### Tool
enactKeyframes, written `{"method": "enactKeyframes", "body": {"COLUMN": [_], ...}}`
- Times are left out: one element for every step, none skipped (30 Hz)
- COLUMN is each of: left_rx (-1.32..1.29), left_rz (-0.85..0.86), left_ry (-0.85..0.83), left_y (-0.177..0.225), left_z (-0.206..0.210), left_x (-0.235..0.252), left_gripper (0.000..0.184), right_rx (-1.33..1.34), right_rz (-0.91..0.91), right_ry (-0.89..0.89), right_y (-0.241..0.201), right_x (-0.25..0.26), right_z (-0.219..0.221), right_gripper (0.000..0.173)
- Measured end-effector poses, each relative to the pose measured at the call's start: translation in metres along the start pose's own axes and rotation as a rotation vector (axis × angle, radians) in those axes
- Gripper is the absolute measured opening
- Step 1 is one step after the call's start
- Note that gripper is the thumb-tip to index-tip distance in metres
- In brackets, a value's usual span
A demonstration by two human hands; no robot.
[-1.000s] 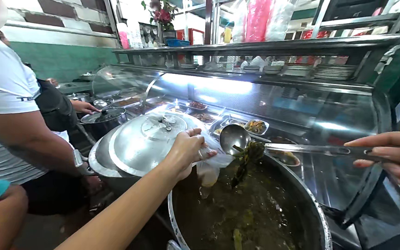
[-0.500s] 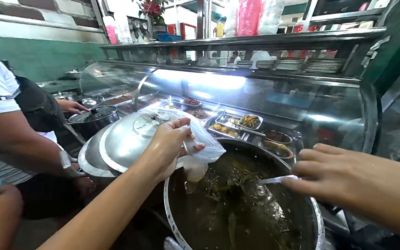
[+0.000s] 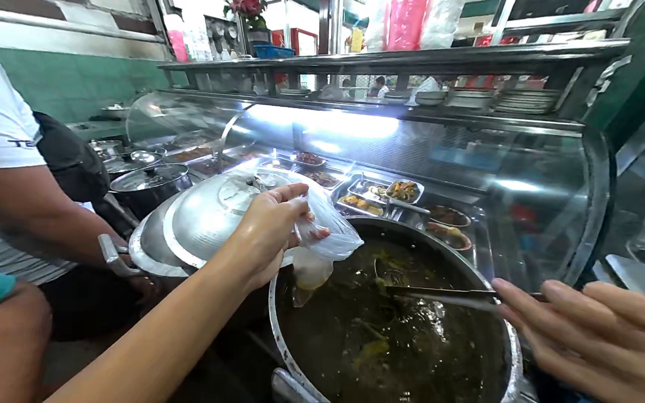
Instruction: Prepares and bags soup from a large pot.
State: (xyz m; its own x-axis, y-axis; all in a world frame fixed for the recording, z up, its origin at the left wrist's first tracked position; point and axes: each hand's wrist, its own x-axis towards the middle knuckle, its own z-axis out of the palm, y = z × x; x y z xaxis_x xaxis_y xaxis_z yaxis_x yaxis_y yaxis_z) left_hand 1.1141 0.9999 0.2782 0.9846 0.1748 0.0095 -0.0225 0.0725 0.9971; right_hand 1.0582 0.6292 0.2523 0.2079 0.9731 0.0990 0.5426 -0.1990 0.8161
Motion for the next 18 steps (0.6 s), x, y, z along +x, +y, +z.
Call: {"method": "enactKeyframes", "body": {"left_rx": [0.001,0.004,0.010,0.016,0.018,0.020,0.019,0.021,0.024,0.028,0.030,0.034,0.036,0.040,0.045,0.051,0.053,0.051], "left_rz": [0.002,0.004,0.005,0.007,0.007,0.007,0.007,0.009,0.010,0.007,0.005,0.001,-0.001,-0.002,-0.002,0.000,0.000,-0.002], "left_ry": [-0.002,-0.005,-0.006,-0.007,-0.009,-0.011,-0.013,-0.010,-0.010,-0.010,-0.011,-0.011,-0.013,-0.016,-0.017,-0.014,-0.013,-0.014], "left_y": [0.000,-0.001,-0.001,-0.002,-0.002,-0.002,-0.002,-0.003,-0.004,-0.004,-0.004,-0.005,-0.005,-0.005,-0.005,-0.005,-0.006,-0.006], "left_z": [0.001,0.001,0.002,0.003,0.003,0.003,0.003,0.003,0.003,0.002,0.001,0.000,0.000,-0.001,-0.001,-0.001,-0.002,-0.002], "left_x": [0.000,0.000,0.000,0.000,0.000,0.000,-0.001,-0.002,-0.002,-0.003,-0.003,-0.004,-0.004,-0.004,-0.005,-0.006,-0.006,-0.006], "left_gripper": [0.038,0.038,0.038,0.038,0.037,0.038,0.039,0.039,0.039,0.040,0.041,0.041,0.041,0.039,0.039,0.039,0.039,0.040], "right_rx": [-0.015,-0.012,0.023,0.087,0.173,0.261,0.336,0.403,0.482,0.575,0.696,0.826,0.975,1.124,1.263,1.377,1.453,1.497], "right_rz": [0.010,0.045,0.104,0.180,0.258,0.333,0.408,0.487,0.568,0.653,0.748,0.853,0.960,1.068,1.177,1.278,1.372,1.461], "right_ry": [0.014,0.022,0.030,0.041,0.058,0.078,0.087,0.074,0.042,-0.002,-0.053,-0.099,-0.141,-0.195,-0.225,-0.226,-0.211,-0.186], "right_y": [-0.001,-0.003,-0.005,-0.005,-0.004,-0.001,0.001,0.003,0.004,0.006,0.010,0.015,0.020,0.027,0.034,0.039,0.043,0.046], "right_x": [0.002,0.004,0.006,0.009,0.012,0.016,0.019,0.021,0.022,0.021,0.021,0.022,0.024,0.027,0.029,0.029,0.029,0.028], "right_z": [0.000,0.002,0.006,0.012,0.020,0.028,0.035,0.041,0.044,0.047,0.047,0.046,0.043,0.040,0.039,0.039,0.038,0.037], "right_gripper": [0.028,0.029,0.030,0.030,0.031,0.034,0.036,0.036,0.033,0.029,0.024,0.022,0.022,0.022,0.022,0.021,0.019,0.018]}}
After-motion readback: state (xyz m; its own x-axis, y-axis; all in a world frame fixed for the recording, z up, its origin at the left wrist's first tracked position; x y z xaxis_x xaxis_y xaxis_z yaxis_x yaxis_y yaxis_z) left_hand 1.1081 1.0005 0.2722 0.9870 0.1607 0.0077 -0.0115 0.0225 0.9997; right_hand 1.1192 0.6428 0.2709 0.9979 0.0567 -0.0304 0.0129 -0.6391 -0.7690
